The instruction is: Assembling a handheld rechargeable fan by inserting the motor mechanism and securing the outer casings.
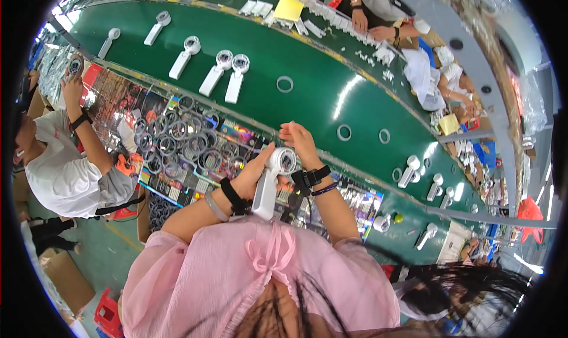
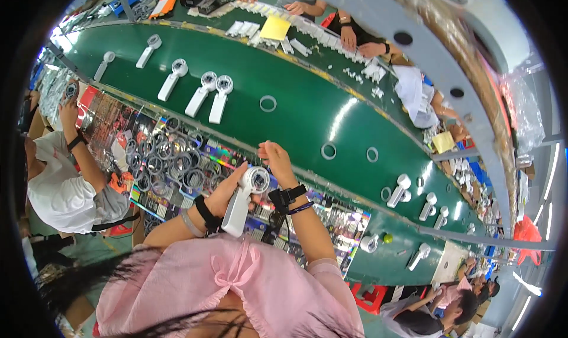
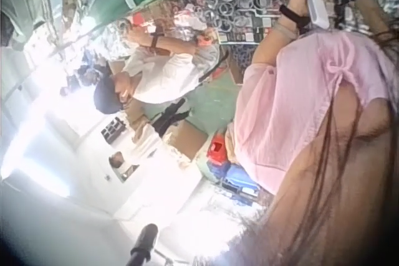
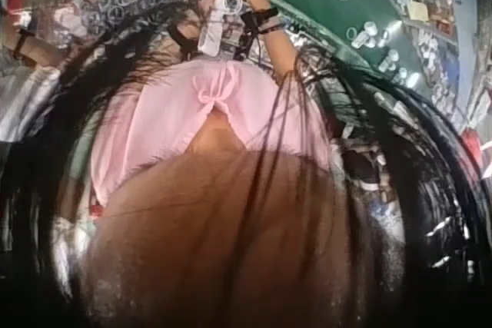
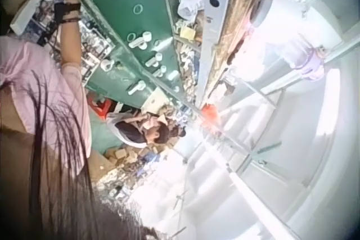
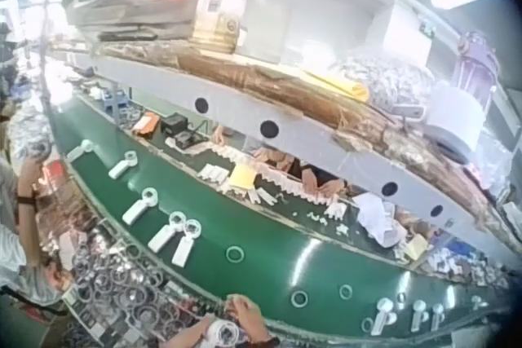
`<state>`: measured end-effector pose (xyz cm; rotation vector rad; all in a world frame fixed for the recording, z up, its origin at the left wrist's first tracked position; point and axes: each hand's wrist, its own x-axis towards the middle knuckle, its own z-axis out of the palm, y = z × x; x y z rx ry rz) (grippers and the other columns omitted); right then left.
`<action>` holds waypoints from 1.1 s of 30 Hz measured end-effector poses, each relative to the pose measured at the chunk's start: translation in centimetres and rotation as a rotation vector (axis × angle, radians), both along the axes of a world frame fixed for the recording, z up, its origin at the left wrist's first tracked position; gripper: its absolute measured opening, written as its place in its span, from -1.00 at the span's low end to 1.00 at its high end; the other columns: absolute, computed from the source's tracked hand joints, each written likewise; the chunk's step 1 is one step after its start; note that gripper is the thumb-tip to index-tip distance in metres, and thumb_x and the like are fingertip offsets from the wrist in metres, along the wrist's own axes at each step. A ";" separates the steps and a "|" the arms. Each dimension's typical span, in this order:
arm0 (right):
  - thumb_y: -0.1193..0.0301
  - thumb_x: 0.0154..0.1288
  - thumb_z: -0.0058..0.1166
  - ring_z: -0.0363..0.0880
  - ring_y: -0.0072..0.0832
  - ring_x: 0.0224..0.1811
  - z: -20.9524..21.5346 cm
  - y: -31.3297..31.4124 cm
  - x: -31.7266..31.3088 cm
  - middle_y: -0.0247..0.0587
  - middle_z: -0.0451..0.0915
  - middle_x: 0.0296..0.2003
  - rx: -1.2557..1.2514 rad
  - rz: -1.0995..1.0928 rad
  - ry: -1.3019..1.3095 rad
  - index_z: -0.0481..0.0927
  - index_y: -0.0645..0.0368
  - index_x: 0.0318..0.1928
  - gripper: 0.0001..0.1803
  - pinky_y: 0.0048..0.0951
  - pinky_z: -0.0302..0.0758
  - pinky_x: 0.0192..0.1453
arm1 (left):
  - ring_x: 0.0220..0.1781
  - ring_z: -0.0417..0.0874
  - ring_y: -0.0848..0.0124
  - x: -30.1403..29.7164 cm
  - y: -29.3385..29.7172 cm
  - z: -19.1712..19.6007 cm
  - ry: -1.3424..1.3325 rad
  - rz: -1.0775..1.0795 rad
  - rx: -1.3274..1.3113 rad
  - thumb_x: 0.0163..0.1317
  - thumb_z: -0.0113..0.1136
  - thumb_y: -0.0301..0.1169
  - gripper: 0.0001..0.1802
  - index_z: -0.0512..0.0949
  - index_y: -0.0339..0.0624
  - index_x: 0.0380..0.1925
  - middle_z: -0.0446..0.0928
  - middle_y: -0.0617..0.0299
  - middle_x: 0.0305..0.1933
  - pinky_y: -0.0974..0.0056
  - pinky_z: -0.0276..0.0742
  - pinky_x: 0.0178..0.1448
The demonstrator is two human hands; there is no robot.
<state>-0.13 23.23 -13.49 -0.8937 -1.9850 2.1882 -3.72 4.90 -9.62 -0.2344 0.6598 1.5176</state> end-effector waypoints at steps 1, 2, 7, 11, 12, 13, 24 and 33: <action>0.07 0.48 -0.15 0.63 -0.38 -0.17 -1.2 1.6 -0.7 -0.12 0.61 -0.15 0.011 0.003 0.011 0.53 0.26 0.02 -0.52 -0.41 0.53 -0.01 | -0.62 0.62 0.25 -0.5 0.2 1.1 -0.015 0.008 -0.049 0.31 -0.11 0.26 -0.40 0.55 -0.06 -0.24 0.63 0.01 -0.50 0.23 0.61 -0.52; 0.17 0.39 -0.01 0.61 -0.32 -0.12 -2.3 2.9 -1.7 -0.11 0.59 -0.08 0.343 0.032 -0.024 0.53 0.23 0.02 -0.60 -0.35 0.53 0.02 | -0.61 0.62 0.24 -1.1 -0.1 0.1 -0.015 0.003 -0.057 0.33 -0.13 0.24 -0.42 0.55 -0.03 -0.23 0.63 0.01 -0.49 0.22 0.61 -0.51; 0.39 0.16 0.21 0.34 -0.12 0.25 -4.8 7.4 -7.7 -0.08 0.38 0.20 0.994 0.082 -0.088 0.41 0.14 0.17 -0.46 -0.16 0.42 0.22 | -0.58 0.60 0.25 -3.1 -1.1 -0.2 -0.060 0.072 -0.099 0.37 -0.15 0.18 -0.45 0.55 -0.07 -0.26 0.58 0.12 -0.51 0.20 0.60 -0.49; 0.33 0.15 0.25 0.34 -0.14 0.27 -6.2 7.6 -12.8 -0.08 0.38 0.22 1.141 0.089 -0.039 0.39 0.11 0.20 -0.41 -0.13 0.41 0.22 | -0.58 0.53 0.32 -4.3 -2.1 -0.7 -0.116 0.108 -0.090 0.36 -0.09 0.14 -0.51 0.54 -0.04 -0.28 0.53 0.19 -0.52 0.21 0.54 -0.49; 0.27 0.14 0.26 0.32 -0.15 0.29 -6.5 7.3 -13.7 -0.07 0.38 0.22 1.179 0.094 -0.053 0.37 0.11 0.23 -0.36 -0.11 0.36 0.25 | -0.60 0.51 0.33 -4.4 -2.2 -0.9 -0.103 0.139 -0.105 0.36 -0.08 0.14 -0.52 0.54 -0.02 -0.28 0.52 0.21 -0.52 0.22 0.52 -0.50; 0.20 0.13 0.28 0.30 -0.16 0.31 -6.7 7.3 -14.3 -0.07 0.39 0.22 1.217 0.095 -0.068 0.36 0.10 0.25 -0.31 -0.09 0.32 0.28 | -0.61 0.48 0.36 -4.5 -2.4 -1.4 -0.129 0.137 -0.132 0.36 -0.06 0.13 -0.55 0.53 0.01 -0.28 0.50 0.23 -0.53 0.23 0.49 -0.51; 0.43 -0.06 0.45 0.55 -0.32 0.01 3.3 1.8 -10.1 -0.05 0.46 0.14 0.725 0.166 0.298 0.17 0.16 0.38 -0.01 -0.21 0.47 0.14 | -0.62 0.53 0.36 -5.4 -3.7 1.8 0.105 0.272 0.017 0.38 -0.19 0.20 -0.43 0.53 -0.04 -0.32 0.52 0.20 -0.59 0.29 0.53 -0.48; 0.54 -0.08 0.39 0.53 -0.12 0.05 14.6 -3.5 2.8 -0.05 0.51 0.12 1.045 0.170 0.531 0.20 0.24 0.34 -0.06 -0.16 0.39 0.18 | -0.63 0.52 0.38 -3.3 -5.1 10.9 0.319 0.310 0.220 0.35 -0.29 0.24 -0.17 0.36 -0.37 0.16 0.57 0.04 -0.39 0.36 0.41 -0.63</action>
